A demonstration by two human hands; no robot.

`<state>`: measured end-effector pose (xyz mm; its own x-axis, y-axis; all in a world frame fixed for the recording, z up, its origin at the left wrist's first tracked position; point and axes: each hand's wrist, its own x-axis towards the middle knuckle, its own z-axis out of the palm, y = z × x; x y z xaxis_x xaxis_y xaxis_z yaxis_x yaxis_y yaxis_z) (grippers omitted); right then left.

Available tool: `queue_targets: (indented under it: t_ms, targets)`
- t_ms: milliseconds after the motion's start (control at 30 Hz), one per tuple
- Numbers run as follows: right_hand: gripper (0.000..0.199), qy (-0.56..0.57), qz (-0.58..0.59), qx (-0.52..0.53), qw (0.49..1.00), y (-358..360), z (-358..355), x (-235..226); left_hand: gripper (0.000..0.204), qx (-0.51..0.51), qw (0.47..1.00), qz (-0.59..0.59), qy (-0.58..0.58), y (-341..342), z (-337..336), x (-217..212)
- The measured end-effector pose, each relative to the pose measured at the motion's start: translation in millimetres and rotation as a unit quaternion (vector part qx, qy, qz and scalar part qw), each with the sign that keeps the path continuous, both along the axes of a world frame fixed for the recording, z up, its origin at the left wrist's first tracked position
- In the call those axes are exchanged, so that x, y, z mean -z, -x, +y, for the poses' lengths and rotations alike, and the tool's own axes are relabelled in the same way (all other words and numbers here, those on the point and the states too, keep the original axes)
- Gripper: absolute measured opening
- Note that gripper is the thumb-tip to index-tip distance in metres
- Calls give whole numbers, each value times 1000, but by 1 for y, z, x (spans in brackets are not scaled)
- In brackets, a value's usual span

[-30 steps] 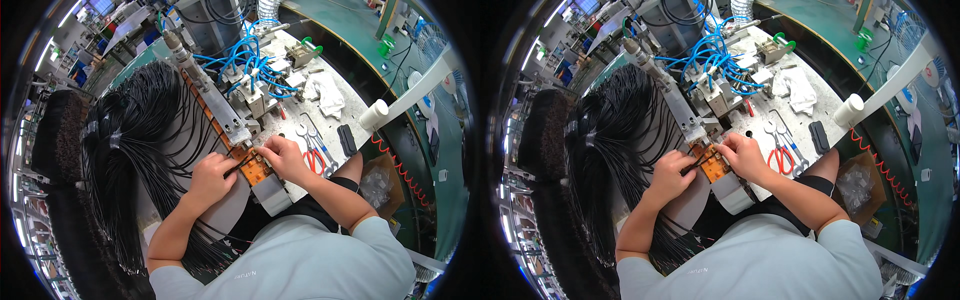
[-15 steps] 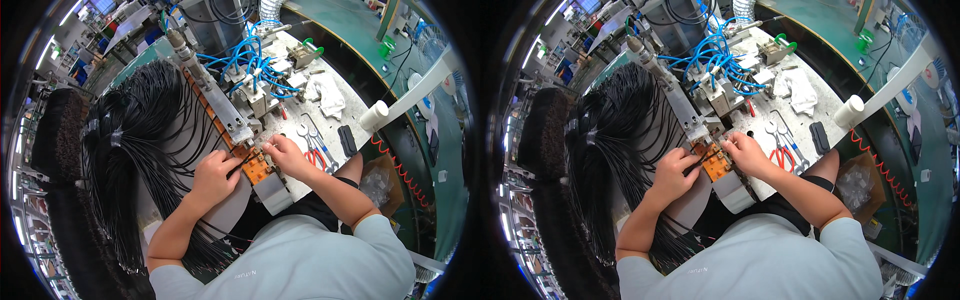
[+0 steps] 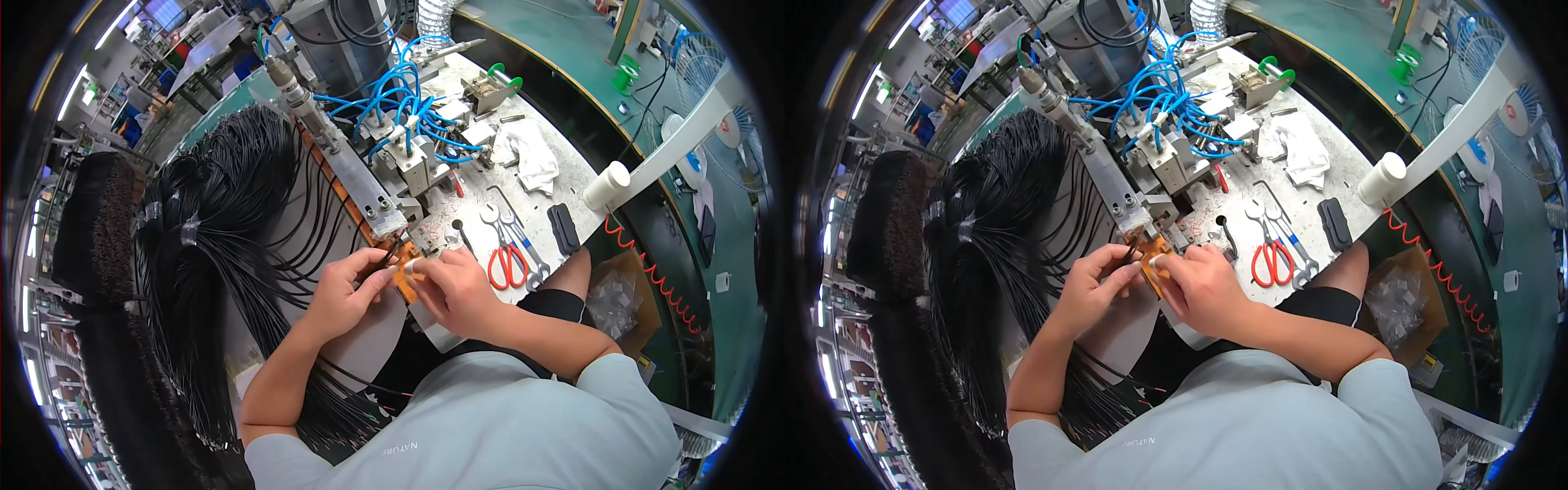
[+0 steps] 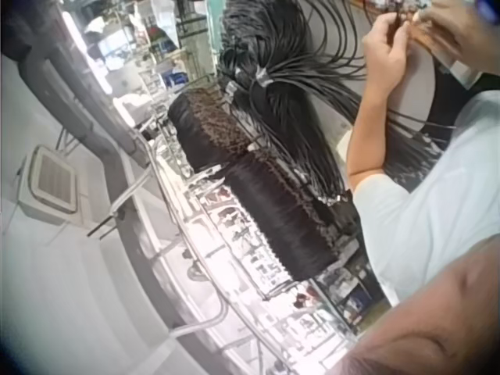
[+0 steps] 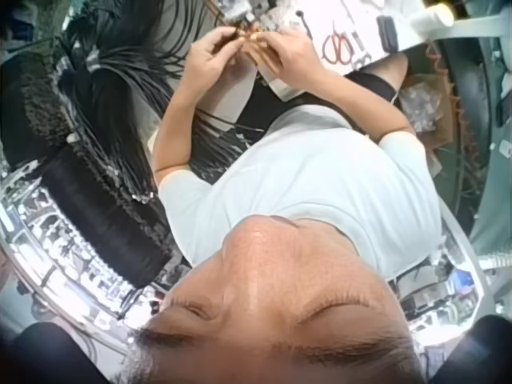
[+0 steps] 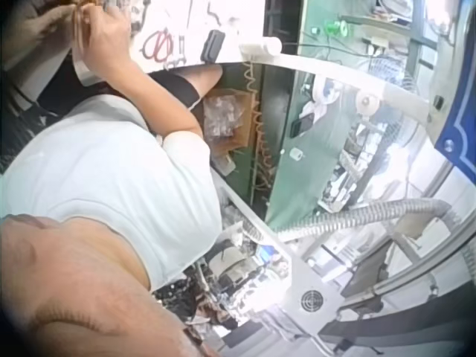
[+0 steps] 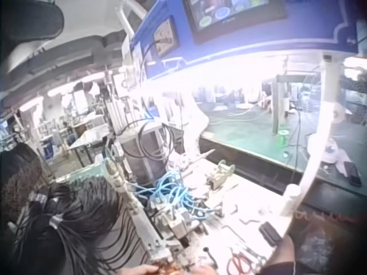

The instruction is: The person attaches plastic components onto the ends of wires and positions them into a fixture by hand.

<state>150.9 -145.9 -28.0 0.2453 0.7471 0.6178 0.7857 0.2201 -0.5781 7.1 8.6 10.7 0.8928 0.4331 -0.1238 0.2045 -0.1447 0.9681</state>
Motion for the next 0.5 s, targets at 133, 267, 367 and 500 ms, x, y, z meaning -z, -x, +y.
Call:
queue_targets:
  t_ms: [133,267,367,500]
  targets:
    - [13,25,44,10,999,2,4,5,17,16,995,-35,-89,-1,-5,4]
    - [11,54,117,2,992,6,3,4,17,19,991,-11,-130,0,-6,-1]
    - [10,60,141,-2,988,7,4,1,18,-21,998,2,-63,0,-7,-4]
    - [8,48,138,-4,989,9,5,-1,18,-31,998,-3,-61,1,-5,-3]
